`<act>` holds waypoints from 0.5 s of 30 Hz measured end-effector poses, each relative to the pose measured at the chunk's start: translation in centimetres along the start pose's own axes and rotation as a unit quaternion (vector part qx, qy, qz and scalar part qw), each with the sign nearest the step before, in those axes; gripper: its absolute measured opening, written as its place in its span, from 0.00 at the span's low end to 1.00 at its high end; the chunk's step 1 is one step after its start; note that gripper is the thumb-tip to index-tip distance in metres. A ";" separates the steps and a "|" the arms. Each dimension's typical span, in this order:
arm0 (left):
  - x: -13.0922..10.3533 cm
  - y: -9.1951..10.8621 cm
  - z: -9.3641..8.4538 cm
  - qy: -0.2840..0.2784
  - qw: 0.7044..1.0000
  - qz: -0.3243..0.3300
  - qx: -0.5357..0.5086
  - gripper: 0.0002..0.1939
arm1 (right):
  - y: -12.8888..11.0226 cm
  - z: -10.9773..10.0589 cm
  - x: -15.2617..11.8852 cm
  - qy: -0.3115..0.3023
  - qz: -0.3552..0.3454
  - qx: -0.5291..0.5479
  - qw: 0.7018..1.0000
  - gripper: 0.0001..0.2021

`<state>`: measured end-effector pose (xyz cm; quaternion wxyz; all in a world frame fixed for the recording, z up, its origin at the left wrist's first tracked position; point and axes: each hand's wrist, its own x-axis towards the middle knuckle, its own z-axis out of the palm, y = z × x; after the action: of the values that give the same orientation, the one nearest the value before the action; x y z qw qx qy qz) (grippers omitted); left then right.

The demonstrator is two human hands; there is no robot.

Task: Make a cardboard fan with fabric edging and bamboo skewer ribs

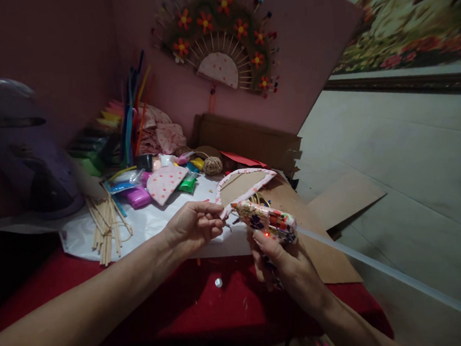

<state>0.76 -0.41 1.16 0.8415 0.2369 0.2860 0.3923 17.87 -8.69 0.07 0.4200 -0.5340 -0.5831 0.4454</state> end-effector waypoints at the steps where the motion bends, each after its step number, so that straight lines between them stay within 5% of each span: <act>1: 0.1 0.0 -0.1 -0.009 1.000 -0.002 -0.003 0.08 | 0.1 0.0 0.0 0.004 -0.006 0.011 1.000 0.20; 10: 0.6 -0.2 -1.1 -0.043 0.999 -0.015 -0.017 0.04 | 0.4 -0.1 -0.5 0.034 -0.013 0.094 0.995 0.17; 15: 0.2 0.0 -0.7 -0.039 0.999 -0.008 -0.024 0.05 | 0.5 -2.9 0.5 0.162 -0.073 -0.010 0.984 0.16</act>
<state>0.41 -0.10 0.65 0.8606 0.2292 0.2458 0.3827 20.72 -7.96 0.28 0.5352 -0.5593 -0.5491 0.3151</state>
